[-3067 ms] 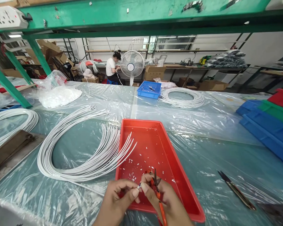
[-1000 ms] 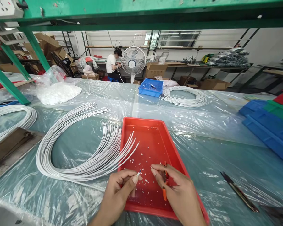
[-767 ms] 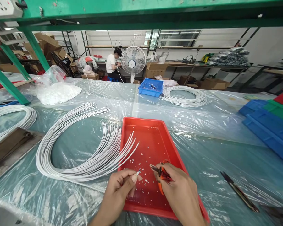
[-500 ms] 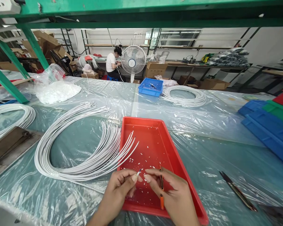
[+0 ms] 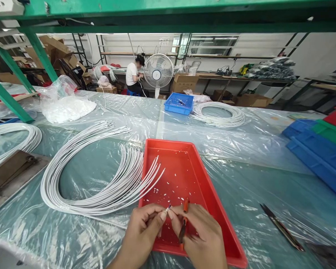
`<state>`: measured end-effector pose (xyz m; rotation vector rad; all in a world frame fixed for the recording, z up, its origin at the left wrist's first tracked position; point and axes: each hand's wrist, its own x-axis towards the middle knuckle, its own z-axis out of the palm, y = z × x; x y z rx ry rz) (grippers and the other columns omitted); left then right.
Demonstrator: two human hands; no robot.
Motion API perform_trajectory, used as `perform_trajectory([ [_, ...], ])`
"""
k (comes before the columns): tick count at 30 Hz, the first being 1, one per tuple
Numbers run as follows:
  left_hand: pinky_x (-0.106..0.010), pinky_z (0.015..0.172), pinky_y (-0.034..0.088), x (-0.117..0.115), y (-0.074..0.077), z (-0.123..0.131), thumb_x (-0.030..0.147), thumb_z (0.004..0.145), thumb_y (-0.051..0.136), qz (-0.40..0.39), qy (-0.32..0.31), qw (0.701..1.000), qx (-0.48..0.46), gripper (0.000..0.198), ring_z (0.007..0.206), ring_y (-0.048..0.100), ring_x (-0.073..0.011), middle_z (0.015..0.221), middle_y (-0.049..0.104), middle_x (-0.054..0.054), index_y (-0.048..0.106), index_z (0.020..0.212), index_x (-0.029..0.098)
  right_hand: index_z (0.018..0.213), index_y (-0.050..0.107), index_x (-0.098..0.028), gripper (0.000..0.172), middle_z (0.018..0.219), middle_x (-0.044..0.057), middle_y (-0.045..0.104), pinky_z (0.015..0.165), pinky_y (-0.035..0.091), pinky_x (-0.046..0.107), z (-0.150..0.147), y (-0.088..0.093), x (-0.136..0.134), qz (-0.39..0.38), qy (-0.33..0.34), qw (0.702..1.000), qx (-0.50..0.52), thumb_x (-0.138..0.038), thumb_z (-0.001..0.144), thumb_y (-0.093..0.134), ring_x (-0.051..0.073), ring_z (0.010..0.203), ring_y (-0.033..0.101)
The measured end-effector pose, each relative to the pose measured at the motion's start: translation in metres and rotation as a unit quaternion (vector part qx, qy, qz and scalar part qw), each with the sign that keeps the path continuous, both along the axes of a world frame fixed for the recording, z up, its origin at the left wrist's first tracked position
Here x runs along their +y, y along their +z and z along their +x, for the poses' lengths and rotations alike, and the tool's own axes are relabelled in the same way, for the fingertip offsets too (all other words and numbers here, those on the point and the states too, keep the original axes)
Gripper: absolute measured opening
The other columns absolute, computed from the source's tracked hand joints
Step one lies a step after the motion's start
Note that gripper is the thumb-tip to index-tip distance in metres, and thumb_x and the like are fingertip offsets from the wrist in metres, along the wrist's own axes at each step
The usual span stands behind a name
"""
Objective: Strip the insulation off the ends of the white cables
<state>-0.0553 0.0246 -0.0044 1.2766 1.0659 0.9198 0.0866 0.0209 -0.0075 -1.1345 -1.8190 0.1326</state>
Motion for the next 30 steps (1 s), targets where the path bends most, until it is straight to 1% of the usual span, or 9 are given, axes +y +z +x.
perform_trajectory([
  [4,-0.022,0.057,0.033,-0.003,0.002,0.002,0.033,0.089,0.043,0.037,-0.006,0.999,0.025,0.033,0.059,0.044,-0.0113,0.063,0.052,0.0,0.057,0.067,0.014,0.072,0.059,-0.014,0.02,0.057,0.006,0.058,0.058,0.039,0.031,0.0,-0.003,0.001,0.126,0.008,0.986,-0.107,-0.003,0.079,0.044,0.016,0.056,0.047],
  [6,-0.021,0.057,0.032,-0.003,0.001,0.001,0.033,0.089,0.043,0.04,-0.005,0.999,0.032,0.032,0.059,0.043,-0.0111,0.063,0.051,0.001,0.056,0.067,0.014,0.075,0.06,-0.013,0.022,0.059,0.006,0.061,0.064,0.041,0.032,0.001,-0.004,0.0,0.152,0.015,0.979,-0.134,-0.003,0.081,0.041,0.017,0.058,0.049],
  [10,-0.021,0.049,0.025,0.003,-0.001,-0.005,0.035,0.087,0.046,-0.026,-0.004,0.999,-0.032,0.032,0.048,0.034,-0.0086,0.051,0.041,0.004,0.057,0.067,0.013,0.084,0.058,-0.015,0.004,0.063,0.003,0.062,0.06,0.042,0.027,0.005,-0.005,-0.004,0.104,0.013,0.992,-0.069,-0.012,0.082,0.056,0.015,0.059,0.054],
  [12,-0.021,0.046,0.02,0.007,-0.002,-0.008,0.035,0.086,0.047,-0.07,-0.018,0.994,-0.077,0.031,0.043,0.027,-0.0072,0.045,0.037,0.006,0.057,0.067,0.012,0.087,0.056,-0.015,0.016,0.068,0.005,0.062,0.058,0.044,0.025,0.007,-0.007,-0.004,0.05,-0.029,0.997,-0.058,-0.028,0.08,0.062,0.016,0.062,0.058],
  [14,-0.021,0.044,0.016,0.009,-0.002,-0.011,0.036,0.084,0.049,-0.1,-0.03,0.988,-0.112,0.03,0.04,0.024,-0.0063,0.042,0.037,0.006,0.058,0.068,0.012,0.087,0.054,-0.014,0.035,0.074,0.008,0.062,0.058,0.046,0.027,0.01,-0.009,-0.004,0.015,-0.082,0.992,-0.1,-0.048,0.08,0.055,0.019,0.066,0.061],
  [16,-0.021,0.043,0.014,0.01,-0.002,-0.013,0.036,0.083,0.051,-0.122,-0.034,0.983,-0.135,0.03,0.038,0.021,-0.0055,0.041,0.038,0.007,0.059,0.068,0.012,0.084,0.054,-0.014,0.047,0.074,0.009,0.063,0.056,0.045,0.028,0.012,-0.013,-0.003,0.004,-0.116,0.98,-0.159,-0.059,0.081,0.044,0.021,0.064,0.062],
  [20,-0.021,0.041,0.012,0.01,0.0,-0.013,0.035,0.082,0.052,-0.139,-0.031,0.978,-0.155,0.029,0.036,0.018,-0.0043,0.04,0.04,0.007,0.061,0.07,0.011,0.073,0.055,-0.016,0.049,0.06,0.003,0.06,0.05,0.037,0.027,0.013,-0.02,-0.002,0.022,-0.144,0.963,-0.226,-0.06,0.084,0.038,0.018,0.049,0.057],
  [25,-0.021,0.043,0.016,0.01,0.0,-0.011,0.034,0.082,0.054,-0.137,-0.037,0.973,-0.184,0.026,0.039,0.031,-0.0062,0.039,0.042,0.005,0.061,0.07,0.011,0.065,0.055,-0.017,0.048,0.05,-0.001,0.054,0.048,0.029,0.026,0.011,-0.021,-0.001,0.033,-0.143,0.958,-0.245,-0.054,0.088,0.034,0.015,0.042,0.052],
  [30,-0.02,0.042,0.016,0.009,0.0,-0.01,0.032,0.082,0.056,-0.138,-0.033,0.972,-0.186,0.024,0.037,0.031,-0.0037,0.055,0.058,-0.001,0.06,0.07,0.011,0.059,0.053,-0.018,0.05,0.047,-0.001,0.052,0.049,0.027,0.026,0.01,-0.022,0.0,0.04,-0.148,0.954,-0.258,-0.05,0.09,0.032,0.015,0.042,0.05],
])
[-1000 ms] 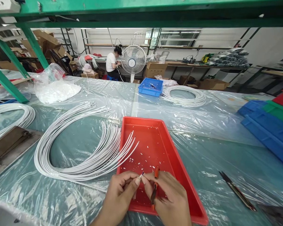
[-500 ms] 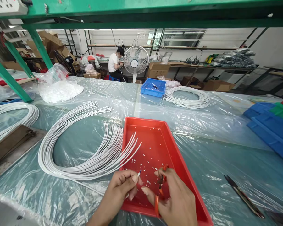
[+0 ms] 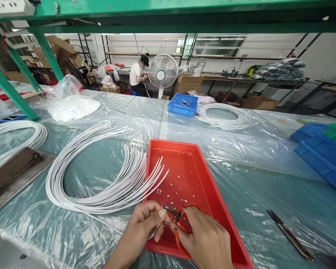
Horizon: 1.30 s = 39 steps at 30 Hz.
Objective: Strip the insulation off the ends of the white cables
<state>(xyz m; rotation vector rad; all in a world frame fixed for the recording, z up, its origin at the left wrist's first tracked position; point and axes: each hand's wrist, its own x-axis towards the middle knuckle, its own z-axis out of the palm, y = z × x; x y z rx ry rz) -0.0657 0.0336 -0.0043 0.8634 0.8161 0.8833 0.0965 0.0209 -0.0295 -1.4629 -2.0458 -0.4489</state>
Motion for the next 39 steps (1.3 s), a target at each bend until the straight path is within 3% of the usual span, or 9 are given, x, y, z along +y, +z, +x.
perform_trajectory([
  [3,-0.02,0.041,0.016,-0.001,-0.002,0.0,0.032,0.081,0.056,0.0,0.0,1.0,0.002,0.025,0.037,0.031,-0.0038,0.054,0.057,0.0,0.059,0.068,0.011,0.059,0.054,-0.017,0.049,0.047,-0.001,0.051,0.05,0.026,0.026,-0.001,-0.001,0.0,0.01,-0.002,1.0,-0.009,-0.047,0.091,0.032,0.015,0.042,0.049],
  [7,-0.019,0.042,0.018,-0.002,-0.006,0.0,0.032,0.083,0.054,0.019,0.002,1.0,0.022,0.026,0.037,0.031,-0.005,0.043,0.044,0.005,0.061,0.068,0.011,0.063,0.056,-0.017,0.049,0.049,0.0,0.053,0.051,0.026,0.027,-0.003,0.0,-0.001,0.023,-0.006,0.999,-0.031,-0.044,0.093,0.03,0.016,0.043,0.048],
  [13,-0.02,0.044,0.022,-0.002,-0.004,0.002,0.035,0.084,0.052,0.056,0.006,0.997,0.053,0.028,0.043,0.032,-0.0051,0.062,0.057,-0.002,0.061,0.074,0.01,0.061,0.052,-0.018,0.052,0.047,0.0,0.052,0.048,0.027,0.026,-0.004,0.001,0.0,-0.005,-0.009,0.999,-0.048,-0.046,0.094,0.023,0.015,0.04,0.05],
  [28,-0.022,0.045,0.019,-0.007,0.002,0.005,0.037,0.086,0.049,0.058,-0.003,0.992,0.113,0.031,0.046,0.026,-0.0074,0.06,0.063,-0.005,0.061,0.075,0.01,0.058,0.047,-0.02,0.056,0.042,-0.002,0.049,0.04,0.027,0.023,-0.002,0.008,-0.002,-0.05,0.009,0.998,-0.035,-0.054,0.092,0.019,0.014,0.035,0.051],
  [33,-0.021,0.047,0.023,-0.009,0.002,0.005,0.038,0.085,0.049,0.068,-0.001,0.99,0.126,0.033,0.047,0.034,-0.0081,0.061,0.065,-0.006,0.063,0.076,0.009,0.061,0.046,-0.02,0.05,0.043,-0.003,0.049,0.041,0.026,0.024,0.003,0.002,-0.004,-0.079,0.019,0.996,-0.03,-0.057,0.089,0.028,0.014,0.036,0.051],
  [39,-0.024,0.058,0.036,-0.008,0.001,0.004,0.037,0.085,0.05,0.062,-0.002,0.993,0.102,0.032,0.064,0.058,-0.0171,0.067,0.067,-0.008,0.065,0.081,0.01,0.064,0.043,-0.021,0.044,0.047,-0.005,0.053,0.043,0.027,0.023,0.006,-0.002,-0.006,-0.15,0.035,0.988,-0.01,-0.059,0.085,0.038,0.013,0.04,0.054],
])
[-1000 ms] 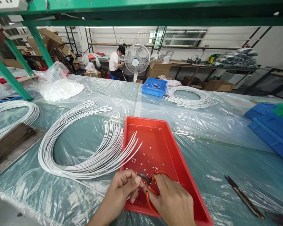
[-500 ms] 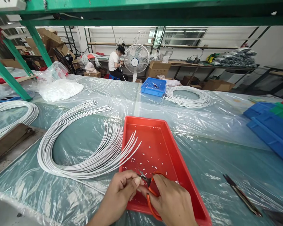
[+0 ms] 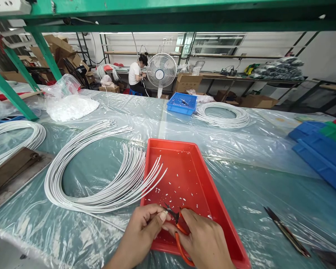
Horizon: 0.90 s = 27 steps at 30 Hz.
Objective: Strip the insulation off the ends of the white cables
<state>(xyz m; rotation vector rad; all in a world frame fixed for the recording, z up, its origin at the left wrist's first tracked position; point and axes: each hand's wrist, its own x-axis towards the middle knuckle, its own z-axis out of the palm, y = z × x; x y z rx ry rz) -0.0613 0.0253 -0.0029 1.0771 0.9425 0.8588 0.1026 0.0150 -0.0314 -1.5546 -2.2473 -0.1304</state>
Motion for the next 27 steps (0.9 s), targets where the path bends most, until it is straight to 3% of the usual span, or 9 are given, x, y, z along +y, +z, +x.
perform_trajectory([
  [8,-0.023,0.056,0.034,-0.002,0.002,0.001,0.037,0.086,0.049,0.014,-0.002,1.0,0.02,0.033,0.062,0.055,-0.0157,0.067,0.067,-0.008,0.067,0.083,0.009,0.063,0.044,-0.021,0.047,0.045,-0.005,0.052,0.041,0.027,0.024,-0.001,0.004,-0.001,0.027,-0.007,0.999,-0.015,-0.057,0.088,0.031,0.013,0.038,0.054],
  [12,-0.021,0.047,0.025,0.0,0.0,0.001,0.037,0.086,0.049,0.013,-0.001,1.0,0.026,0.033,0.049,0.039,-0.0094,0.063,0.063,-0.005,0.067,0.082,0.009,0.058,0.046,-0.02,0.054,0.042,-0.003,0.049,0.04,0.026,0.025,-0.003,0.006,0.0,0.085,-0.016,0.996,-0.03,-0.051,0.093,0.019,0.013,0.034,0.052],
  [15,-0.021,0.045,0.019,0.001,-0.001,0.001,0.038,0.086,0.048,0.019,-0.004,0.999,0.036,0.035,0.046,0.027,-0.0073,0.056,0.052,0.0,0.068,0.079,0.01,0.056,0.048,-0.019,0.054,0.04,-0.002,0.048,0.041,0.025,0.026,-0.002,0.003,0.0,0.12,-0.023,0.991,-0.048,-0.048,0.094,0.022,0.014,0.033,0.051],
  [19,-0.021,0.044,0.017,0.002,0.0,0.001,0.04,0.086,0.048,0.022,-0.008,0.999,0.044,0.037,0.045,0.024,-0.0078,0.05,0.035,0.005,0.068,0.074,0.011,0.053,0.05,-0.018,0.051,0.039,-0.002,0.046,0.042,0.025,0.026,0.001,-0.003,-0.003,0.155,-0.026,0.987,-0.041,-0.047,0.091,0.033,0.013,0.033,0.047],
  [20,-0.021,0.044,0.017,0.002,0.0,0.001,0.04,0.085,0.048,0.019,-0.007,0.999,0.041,0.037,0.045,0.023,-0.0078,0.049,0.033,0.005,0.066,0.072,0.011,0.053,0.05,-0.018,0.05,0.039,-0.002,0.046,0.042,0.026,0.026,0.003,-0.004,-0.003,0.14,-0.024,0.99,-0.014,-0.048,0.09,0.037,0.013,0.033,0.047],
  [22,-0.021,0.044,0.017,0.002,0.001,0.0,0.04,0.085,0.049,0.014,-0.003,0.999,0.032,0.035,0.045,0.023,-0.0078,0.049,0.031,0.006,0.063,0.069,0.012,0.053,0.049,-0.018,0.047,0.042,-0.003,0.046,0.041,0.028,0.023,0.006,-0.003,-0.004,0.019,-0.018,0.994,0.108,-0.053,0.084,0.045,0.012,0.035,0.046],
  [23,-0.021,0.044,0.018,0.001,0.001,0.0,0.04,0.084,0.05,0.013,-0.001,1.0,0.028,0.034,0.045,0.024,-0.0078,0.049,0.031,0.007,0.061,0.069,0.012,0.055,0.048,-0.018,0.047,0.043,-0.003,0.045,0.04,0.029,0.022,0.008,-0.001,-0.003,-0.08,-0.017,0.975,0.208,-0.057,0.082,0.045,0.012,0.036,0.045],
  [24,-0.021,0.045,0.018,0.001,0.0,-0.001,0.04,0.084,0.05,0.014,-0.001,1.0,0.027,0.033,0.046,0.025,-0.0079,0.049,0.031,0.007,0.06,0.069,0.012,0.056,0.047,-0.018,0.049,0.044,-0.003,0.044,0.04,0.031,0.021,0.01,0.002,-0.002,-0.187,-0.008,0.928,0.323,-0.06,0.081,0.043,0.011,0.038,0.044],
  [27,-0.021,0.046,0.021,0.0,0.0,-0.002,0.04,0.085,0.049,0.025,-0.004,0.999,0.039,0.032,0.047,0.029,-0.0083,0.049,0.034,0.006,0.061,0.075,0.011,0.066,0.049,-0.018,0.059,0.054,-0.001,0.046,0.048,0.042,0.026,0.012,0.015,0.001,-0.423,0.061,0.683,0.593,-0.072,0.078,0.026,0.012,0.042,0.046],
])
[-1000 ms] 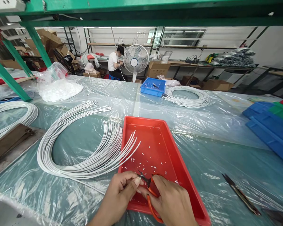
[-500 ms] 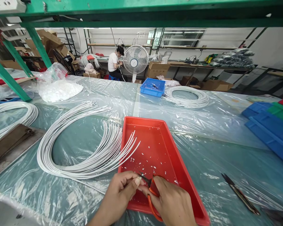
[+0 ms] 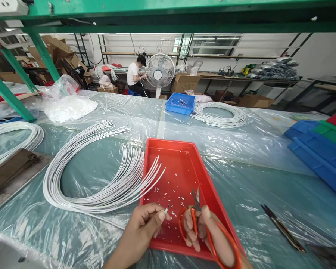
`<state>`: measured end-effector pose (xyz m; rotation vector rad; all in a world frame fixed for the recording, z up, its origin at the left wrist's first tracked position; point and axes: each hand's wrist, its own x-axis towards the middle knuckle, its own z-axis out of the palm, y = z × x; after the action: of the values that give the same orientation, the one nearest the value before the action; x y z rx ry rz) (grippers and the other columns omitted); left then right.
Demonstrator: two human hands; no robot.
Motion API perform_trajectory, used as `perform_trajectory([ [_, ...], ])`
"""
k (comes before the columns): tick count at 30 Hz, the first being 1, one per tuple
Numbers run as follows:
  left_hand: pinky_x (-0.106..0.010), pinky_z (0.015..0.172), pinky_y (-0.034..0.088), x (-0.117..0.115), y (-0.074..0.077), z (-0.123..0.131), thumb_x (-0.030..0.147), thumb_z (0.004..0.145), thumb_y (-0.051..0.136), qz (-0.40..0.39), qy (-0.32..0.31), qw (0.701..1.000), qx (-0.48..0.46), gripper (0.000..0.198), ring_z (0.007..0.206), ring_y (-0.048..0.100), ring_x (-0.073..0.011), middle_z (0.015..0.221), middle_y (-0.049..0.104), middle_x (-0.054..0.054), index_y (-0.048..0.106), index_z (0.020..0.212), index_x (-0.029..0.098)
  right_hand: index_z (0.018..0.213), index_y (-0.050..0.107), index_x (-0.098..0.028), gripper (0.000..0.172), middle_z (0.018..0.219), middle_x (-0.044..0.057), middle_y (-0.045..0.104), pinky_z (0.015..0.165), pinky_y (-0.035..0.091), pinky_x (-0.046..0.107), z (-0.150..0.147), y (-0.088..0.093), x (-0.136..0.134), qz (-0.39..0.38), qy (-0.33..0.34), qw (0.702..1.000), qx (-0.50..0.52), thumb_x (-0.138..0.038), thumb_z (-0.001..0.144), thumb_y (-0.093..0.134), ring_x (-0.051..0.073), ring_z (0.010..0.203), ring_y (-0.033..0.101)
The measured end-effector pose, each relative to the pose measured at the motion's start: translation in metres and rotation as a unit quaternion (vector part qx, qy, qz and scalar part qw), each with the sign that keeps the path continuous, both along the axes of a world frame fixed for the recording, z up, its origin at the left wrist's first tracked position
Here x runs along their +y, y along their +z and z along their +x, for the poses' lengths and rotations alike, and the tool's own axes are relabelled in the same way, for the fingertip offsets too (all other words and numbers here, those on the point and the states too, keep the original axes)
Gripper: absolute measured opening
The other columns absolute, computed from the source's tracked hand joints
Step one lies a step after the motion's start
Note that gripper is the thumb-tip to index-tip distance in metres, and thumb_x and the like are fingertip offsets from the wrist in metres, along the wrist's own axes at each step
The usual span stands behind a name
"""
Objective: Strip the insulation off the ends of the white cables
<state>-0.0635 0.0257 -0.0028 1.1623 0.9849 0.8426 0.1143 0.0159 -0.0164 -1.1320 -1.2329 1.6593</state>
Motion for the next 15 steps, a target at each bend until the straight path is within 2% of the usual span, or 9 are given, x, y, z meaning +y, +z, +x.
perform_trajectory([
  [2,-0.021,0.048,0.024,0.0,0.0,-0.001,0.039,0.085,0.049,0.011,-0.001,1.0,0.006,0.032,0.049,0.032,-0.0087,0.051,0.038,0.005,0.062,0.076,0.011,0.072,0.05,-0.017,0.072,0.06,0.001,0.047,0.057,0.046,0.032,-0.001,0.006,0.001,-0.083,0.056,0.988,0.12,-0.076,0.075,0.009,0.013,0.045,0.047],
  [4,-0.021,0.05,0.026,-0.001,0.001,-0.001,0.038,0.085,0.049,0.021,0.003,1.0,0.013,0.032,0.051,0.035,-0.0092,0.053,0.04,0.004,0.061,0.074,0.011,0.074,0.05,-0.018,0.075,0.06,0.001,0.045,0.058,0.046,0.034,-0.003,0.006,0.001,-0.11,0.072,0.984,0.122,-0.074,0.076,0.001,0.013,0.045,0.045],
  [5,-0.021,0.052,0.027,-0.001,0.001,-0.001,0.037,0.085,0.049,0.026,0.004,1.0,0.017,0.031,0.052,0.036,-0.0094,0.054,0.041,0.004,0.061,0.073,0.012,0.073,0.049,-0.018,0.07,0.059,0.001,0.044,0.056,0.045,0.032,-0.003,0.005,0.0,-0.096,0.062,0.99,0.082,-0.073,0.077,0.005,0.013,0.045,0.044],
  [7,-0.022,0.053,0.029,-0.002,0.001,-0.001,0.036,0.085,0.051,0.035,0.008,0.999,0.026,0.029,0.053,0.038,-0.0097,0.054,0.043,0.003,0.061,0.072,0.012,0.068,0.044,-0.02,0.053,0.057,-0.003,0.038,0.048,0.038,0.026,-0.002,-0.001,0.0,-0.022,-0.008,0.997,-0.071,-0.07,0.076,0.031,0.012,0.046,0.04],
  [8,-0.022,0.053,0.029,-0.003,0.0,-0.001,0.036,0.084,0.051,0.037,0.01,0.999,0.03,0.028,0.053,0.038,-0.0098,0.054,0.044,0.003,0.061,0.071,0.013,0.063,0.04,-0.02,0.047,0.056,-0.004,0.034,0.046,0.032,0.023,0.0,-0.004,0.0,0.024,-0.05,0.986,-0.159,-0.066,0.074,0.044,0.011,0.047,0.036],
  [10,-0.022,0.054,0.031,-0.004,-0.001,-0.002,0.035,0.083,0.053,0.037,0.017,0.998,0.038,0.027,0.054,0.04,-0.0102,0.055,0.046,0.003,0.062,0.072,0.013,0.056,0.03,-0.021,0.048,0.056,-0.006,0.023,0.045,0.024,0.022,0.003,-0.009,0.002,0.095,-0.109,0.944,-0.295,-0.057,0.07,0.059,0.01,0.05,0.026],
  [12,-0.022,0.054,0.032,-0.006,-0.002,-0.002,0.036,0.081,0.055,0.035,0.028,0.998,0.05,0.026,0.054,0.042,-0.0108,0.055,0.049,0.002,0.064,0.073,0.013,0.055,0.024,-0.021,0.051,0.056,-0.007,0.018,0.045,0.02,0.022,0.006,-0.011,0.003,0.12,-0.124,0.927,-0.332,-0.055,0.071,0.059,0.009,0.051,0.021],
  [13,-0.022,0.055,0.033,-0.007,-0.002,-0.002,0.036,0.081,0.056,0.035,0.033,0.997,0.055,0.026,0.054,0.043,-0.0111,0.055,0.051,0.001,0.065,0.074,0.013,0.055,0.026,-0.021,0.05,0.055,-0.007,0.02,0.045,0.021,0.022,0.006,-0.011,0.003,0.106,-0.108,0.939,-0.308,-0.056,0.072,0.057,0.009,0.05,0.022],
  [15,-0.022,0.056,0.034,-0.007,-0.001,-0.002,0.037,0.079,0.058,0.036,0.043,0.997,0.058,0.026,0.055,0.044,-0.0115,0.057,0.055,0.0,0.066,0.075,0.013,0.057,0.036,-0.02,0.046,0.053,-0.006,0.031,0.044,0.027,0.022,0.004,-0.011,0.002,0.056,-0.059,0.979,-0.189,-0.06,0.074,0.053,0.009,0.046,0.031],
])
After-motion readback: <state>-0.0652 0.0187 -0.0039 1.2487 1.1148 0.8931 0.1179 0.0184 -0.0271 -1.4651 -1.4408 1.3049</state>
